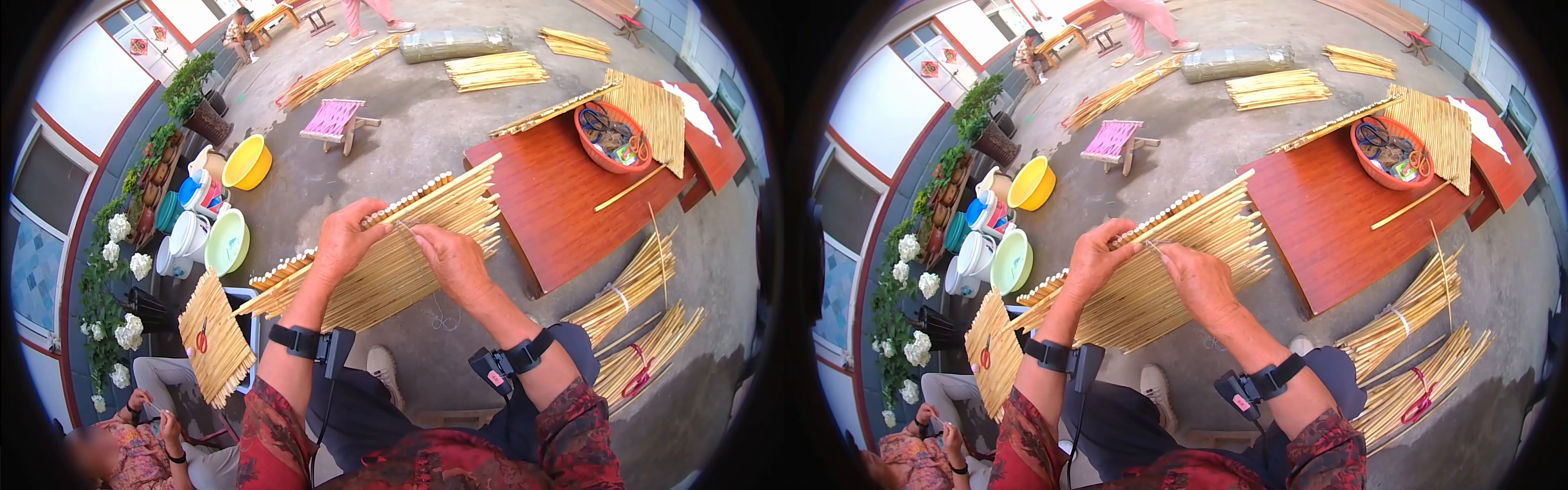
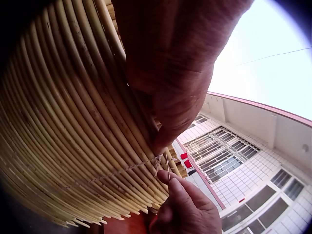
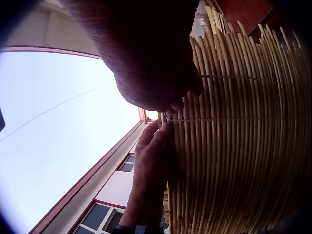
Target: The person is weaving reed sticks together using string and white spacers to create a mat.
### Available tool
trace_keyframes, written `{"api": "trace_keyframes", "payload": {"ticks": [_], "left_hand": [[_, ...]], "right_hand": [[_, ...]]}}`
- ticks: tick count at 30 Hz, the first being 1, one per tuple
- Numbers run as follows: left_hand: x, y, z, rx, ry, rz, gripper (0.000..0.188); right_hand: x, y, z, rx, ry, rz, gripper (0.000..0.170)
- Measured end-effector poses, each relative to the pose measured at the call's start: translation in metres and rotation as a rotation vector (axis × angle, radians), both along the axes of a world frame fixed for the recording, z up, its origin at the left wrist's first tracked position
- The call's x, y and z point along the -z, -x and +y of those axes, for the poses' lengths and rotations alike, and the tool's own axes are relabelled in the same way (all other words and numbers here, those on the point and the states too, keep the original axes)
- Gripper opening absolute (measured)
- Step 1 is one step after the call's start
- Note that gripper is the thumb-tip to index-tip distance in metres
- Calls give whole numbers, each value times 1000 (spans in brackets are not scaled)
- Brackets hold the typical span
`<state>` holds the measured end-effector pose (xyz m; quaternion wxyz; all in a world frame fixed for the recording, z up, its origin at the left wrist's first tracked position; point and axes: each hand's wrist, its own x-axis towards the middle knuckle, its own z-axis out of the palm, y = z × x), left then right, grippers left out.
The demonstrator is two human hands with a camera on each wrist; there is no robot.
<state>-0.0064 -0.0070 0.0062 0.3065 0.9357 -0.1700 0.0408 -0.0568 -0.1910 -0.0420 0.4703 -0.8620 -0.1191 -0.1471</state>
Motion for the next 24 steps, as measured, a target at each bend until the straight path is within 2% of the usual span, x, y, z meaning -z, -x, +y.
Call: {"api": "trace_keyframes", "payload": {"ticks": [15, 17, 21, 24], "left_hand": [[4, 11, -5, -46, 0, 9, 30], [8, 15, -7, -44, 4, -50, 29], [12, 27, -13, -28, 12, -135, 28], [14, 34, -16, -27, -73, -162, 28]], "right_hand": [[1, 9, 11, 66, 22, 95, 16], [4, 12, 10, 59, -102, 81, 15], [1, 19, 6, 47, -127, 85, 15], [1, 24, -2, 34, -111, 118, 15]]}}
